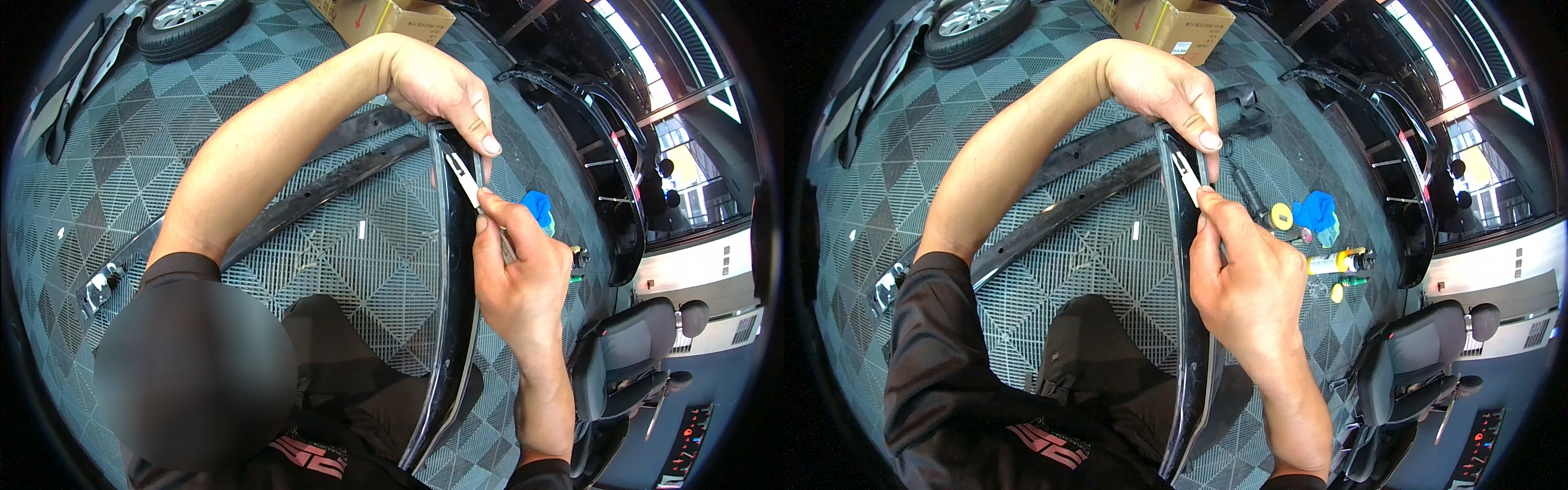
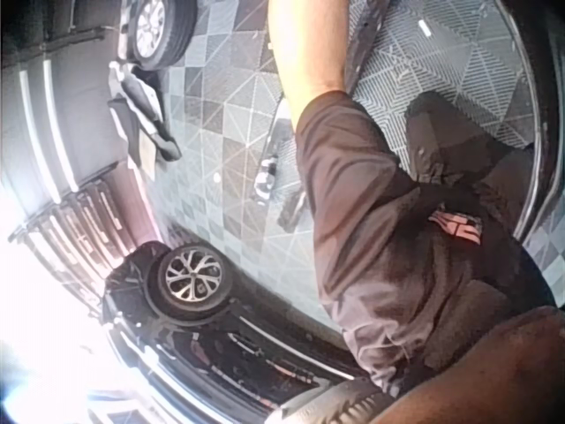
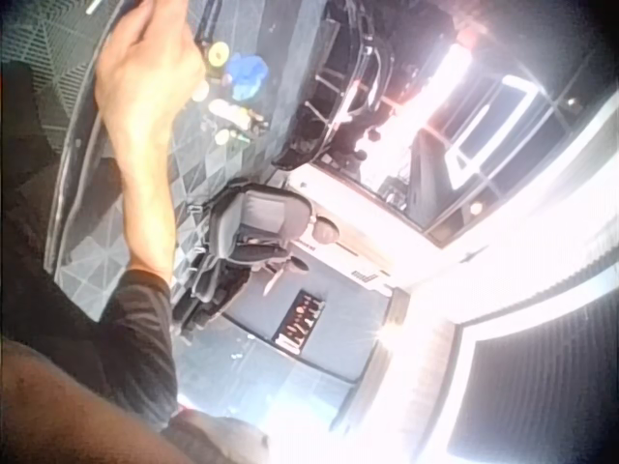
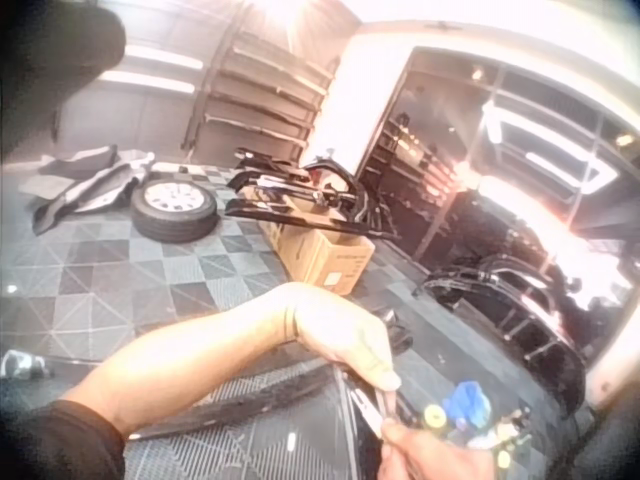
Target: The person uses a metal trim removal tool to pry and remove a long, thin trim piece from a black car part. They work along the length of the trim, carefully lifting it away from the part.
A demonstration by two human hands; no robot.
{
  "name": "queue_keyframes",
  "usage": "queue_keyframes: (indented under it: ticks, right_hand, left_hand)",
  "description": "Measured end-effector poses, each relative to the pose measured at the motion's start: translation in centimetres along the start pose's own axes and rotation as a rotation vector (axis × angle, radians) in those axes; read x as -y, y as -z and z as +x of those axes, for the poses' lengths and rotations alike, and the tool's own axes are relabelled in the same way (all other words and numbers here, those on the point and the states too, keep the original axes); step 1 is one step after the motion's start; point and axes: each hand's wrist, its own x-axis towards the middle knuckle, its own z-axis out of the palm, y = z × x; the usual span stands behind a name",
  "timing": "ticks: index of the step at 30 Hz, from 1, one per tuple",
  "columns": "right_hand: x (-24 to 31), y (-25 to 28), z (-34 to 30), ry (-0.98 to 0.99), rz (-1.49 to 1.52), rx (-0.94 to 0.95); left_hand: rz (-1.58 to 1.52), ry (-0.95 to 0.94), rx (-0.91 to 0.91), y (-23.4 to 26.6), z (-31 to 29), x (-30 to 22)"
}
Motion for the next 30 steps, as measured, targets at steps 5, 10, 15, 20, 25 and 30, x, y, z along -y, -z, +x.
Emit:
queue_keyframes:
  ticks: [5,10,15,20,25,30]
  right_hand:
    - [0.4,0.0,-0.2,-0.029,-0.028,0.009]
    - [0.3,-0.1,-0.7,-0.029,-0.054,0.012]
    - [0.7,-0.1,-0.8,-0.033,-0.072,0.022]
    - [0.6,-0.3,-1.1,-0.022,-0.067,0.014]
    - [0.7,-0.3,-1.5,-0.031,-0.06,0.012]
    - [0.7,-0.4,-1.9,-0.024,-0.078,0.005]
  left_hand:
    - [-0.031,0.014,0.007,-0.2,-0.3,-0.3]
    - [0.005,0.002,0.008,0.1,-0.1,0.3]
    - [-0.003,0.007,0.017,0.2,-0.1,0.6]
    - [-0.019,0.017,0.019,-0.2,-0.4,-0.1]
    - [0.001,-0.01,-0.002,-0.2,-0.3,0.2]
    - [0.016,-0.014,0.001,-0.2,-0.2,0.1]
